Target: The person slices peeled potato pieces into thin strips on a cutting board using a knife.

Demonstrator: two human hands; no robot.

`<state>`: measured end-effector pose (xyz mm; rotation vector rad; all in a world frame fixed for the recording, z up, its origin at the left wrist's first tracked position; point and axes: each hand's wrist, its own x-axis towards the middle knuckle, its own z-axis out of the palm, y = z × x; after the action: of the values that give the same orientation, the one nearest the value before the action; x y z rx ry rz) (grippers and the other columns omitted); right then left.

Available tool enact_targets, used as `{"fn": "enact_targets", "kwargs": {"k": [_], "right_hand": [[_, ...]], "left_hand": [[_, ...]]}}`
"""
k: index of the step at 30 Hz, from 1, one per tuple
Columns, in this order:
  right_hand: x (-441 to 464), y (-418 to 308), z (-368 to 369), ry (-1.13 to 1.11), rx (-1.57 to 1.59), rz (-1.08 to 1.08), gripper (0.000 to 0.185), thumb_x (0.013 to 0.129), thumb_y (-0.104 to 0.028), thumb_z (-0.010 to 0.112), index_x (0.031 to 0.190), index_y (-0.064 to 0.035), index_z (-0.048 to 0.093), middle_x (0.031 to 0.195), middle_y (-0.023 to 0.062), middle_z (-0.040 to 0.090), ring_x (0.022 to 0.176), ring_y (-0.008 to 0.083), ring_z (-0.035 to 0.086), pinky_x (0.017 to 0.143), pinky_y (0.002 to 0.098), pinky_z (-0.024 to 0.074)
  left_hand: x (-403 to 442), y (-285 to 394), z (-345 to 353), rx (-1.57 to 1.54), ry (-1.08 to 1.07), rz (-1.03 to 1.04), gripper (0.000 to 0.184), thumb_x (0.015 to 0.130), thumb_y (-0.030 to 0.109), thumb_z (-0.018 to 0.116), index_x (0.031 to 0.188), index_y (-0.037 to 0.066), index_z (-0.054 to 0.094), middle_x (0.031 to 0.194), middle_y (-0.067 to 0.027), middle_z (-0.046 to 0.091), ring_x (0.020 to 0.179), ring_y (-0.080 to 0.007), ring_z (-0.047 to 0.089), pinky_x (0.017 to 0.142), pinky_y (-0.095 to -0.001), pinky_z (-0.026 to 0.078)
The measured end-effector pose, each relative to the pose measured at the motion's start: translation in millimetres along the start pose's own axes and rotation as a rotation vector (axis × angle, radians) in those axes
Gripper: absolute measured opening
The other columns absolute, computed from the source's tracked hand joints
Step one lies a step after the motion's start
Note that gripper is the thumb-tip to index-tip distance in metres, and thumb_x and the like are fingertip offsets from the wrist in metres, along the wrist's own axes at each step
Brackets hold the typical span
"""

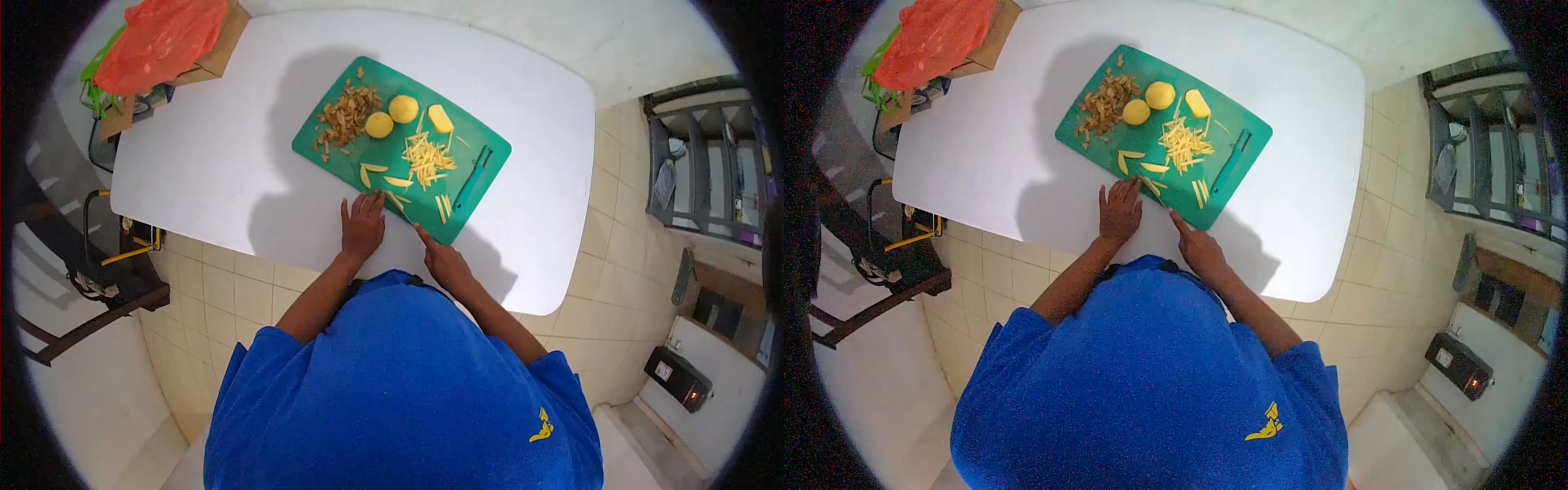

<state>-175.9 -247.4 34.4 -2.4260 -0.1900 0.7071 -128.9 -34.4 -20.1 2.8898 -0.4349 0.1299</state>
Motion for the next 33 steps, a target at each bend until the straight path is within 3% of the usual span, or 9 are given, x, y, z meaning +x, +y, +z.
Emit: {"fn": "enact_targets", "kwargs": {"k": [5, 20, 33], "right_hand": [[0, 4, 9, 0.018, -0.033, -0.003, 0.060, 0.093, -0.013, 0.042, 0.147, -0.0303, 0.021, 0.070, 0.0272, 0.061, 0.063, 0.0456, 0.061, 0.060, 0.0569, 0.0495], [19, -14, 0, 0.000, -0.076, -0.007, 0.062, 0.089, -0.010, 0.045, 0.146, -0.0232, 0.025, 0.069, 0.0274, 0.060, 0.064, 0.0453, 0.061, 0.061, 0.0551, 0.0481], [-56, -13, -40, -0.167, -0.138, 0.157, 0.060, 0.091, -0.014, 0.044, 0.146, -0.0269, 0.025, 0.071, 0.0273, 0.062, 0.066, 0.0446, 0.062, 0.065, 0.0557, 0.0496]], "left_hand": [[0, 2, -1, 0.009, -0.067, 0.007, 0.049, 0.084, 0.020, 0.057, 0.132, 0.014, 0.050, 0.136, -0.0061, 0.048, 0.124, -0.0239, 0.045, 0.107, -0.0595, 0.023], [2, -9, 3, 0.016, -0.058, 0.083, 0.049, 0.085, 0.015, 0.050, 0.133, 0.009, 0.050, 0.133, -0.0069, 0.052, 0.122, -0.0243, 0.047, 0.106, -0.0604, 0.024], [1, -8, 5, -0.002, -0.068, 0.068, 0.054, 0.081, 0.011, 0.052, 0.135, 0.010, 0.046, 0.133, -0.0080, 0.050, 0.123, -0.0268, 0.045, 0.108, -0.0624, 0.020]]}}
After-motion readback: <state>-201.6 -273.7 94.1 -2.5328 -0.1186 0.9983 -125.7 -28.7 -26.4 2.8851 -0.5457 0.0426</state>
